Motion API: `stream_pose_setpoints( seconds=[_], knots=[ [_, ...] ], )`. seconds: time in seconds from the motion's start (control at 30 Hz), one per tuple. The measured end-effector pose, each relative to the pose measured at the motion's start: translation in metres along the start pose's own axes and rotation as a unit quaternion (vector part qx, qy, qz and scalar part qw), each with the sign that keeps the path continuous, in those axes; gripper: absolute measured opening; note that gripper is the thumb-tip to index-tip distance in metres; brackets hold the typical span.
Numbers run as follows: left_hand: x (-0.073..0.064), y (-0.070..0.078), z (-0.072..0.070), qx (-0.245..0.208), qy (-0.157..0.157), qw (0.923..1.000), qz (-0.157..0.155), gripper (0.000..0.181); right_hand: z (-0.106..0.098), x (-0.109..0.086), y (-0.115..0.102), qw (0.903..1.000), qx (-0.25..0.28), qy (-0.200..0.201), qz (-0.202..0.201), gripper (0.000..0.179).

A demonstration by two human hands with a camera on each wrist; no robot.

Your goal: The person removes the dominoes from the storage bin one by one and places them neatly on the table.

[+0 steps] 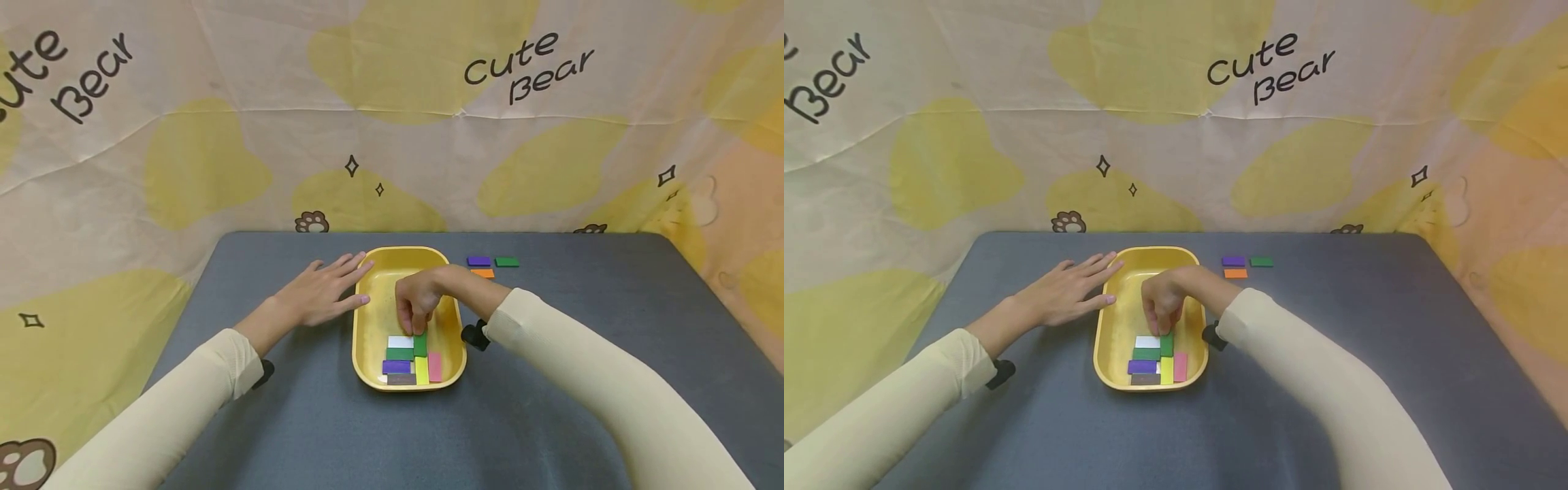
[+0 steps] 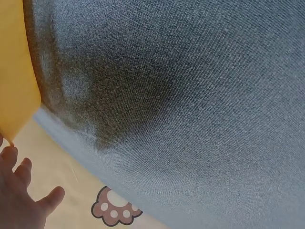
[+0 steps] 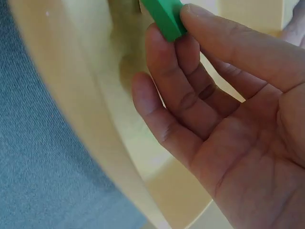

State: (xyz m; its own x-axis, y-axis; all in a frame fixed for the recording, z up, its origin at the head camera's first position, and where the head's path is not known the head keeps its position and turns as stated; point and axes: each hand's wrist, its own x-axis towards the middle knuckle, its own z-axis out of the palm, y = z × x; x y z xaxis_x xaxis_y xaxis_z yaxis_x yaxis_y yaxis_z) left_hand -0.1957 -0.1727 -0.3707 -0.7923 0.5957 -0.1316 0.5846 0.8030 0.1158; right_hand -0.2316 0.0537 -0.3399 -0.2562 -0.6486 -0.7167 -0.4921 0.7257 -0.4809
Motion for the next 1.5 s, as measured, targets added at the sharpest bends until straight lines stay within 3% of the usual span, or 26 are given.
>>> stream_pose_setpoints(
  seconds=[0.27, 0.6, 0.93, 1.23, 1.5],
  knots=[
    [0.000, 0.000, 0.000, 0.004, 0.002, 1.0000, 0.003, 0.074, -0.010, -0.020, 0.005, 0.9970, 0.047, 0.053, -0.030, 0.007],
    [0.000, -0.001, 0.000, 0.006, 0.001, 1.0000, 0.003, 0.074, -0.023, -0.048, 0.020, 0.9895, 0.039, 0.136, -0.031, 0.006],
    [0.000, 0.000, 0.000, 0.005, 0.003, 1.0000, 0.007, 0.073, -0.028, -0.073, 0.039, 0.9811, 0.042, 0.187, -0.028, 0.006],
    [0.000, 0.001, -0.001, 0.008, 0.002, 0.9999, 0.006, 0.074, -0.028, -0.094, 0.064, 0.9692, 0.061, 0.237, -0.024, 0.006],
    [0.000, 0.002, -0.001, 0.007, 0.003, 0.9999, 0.007, 0.074, -0.021, -0.107, 0.095, 0.9531, 0.052, 0.298, -0.017, 0.002]
  ],
)
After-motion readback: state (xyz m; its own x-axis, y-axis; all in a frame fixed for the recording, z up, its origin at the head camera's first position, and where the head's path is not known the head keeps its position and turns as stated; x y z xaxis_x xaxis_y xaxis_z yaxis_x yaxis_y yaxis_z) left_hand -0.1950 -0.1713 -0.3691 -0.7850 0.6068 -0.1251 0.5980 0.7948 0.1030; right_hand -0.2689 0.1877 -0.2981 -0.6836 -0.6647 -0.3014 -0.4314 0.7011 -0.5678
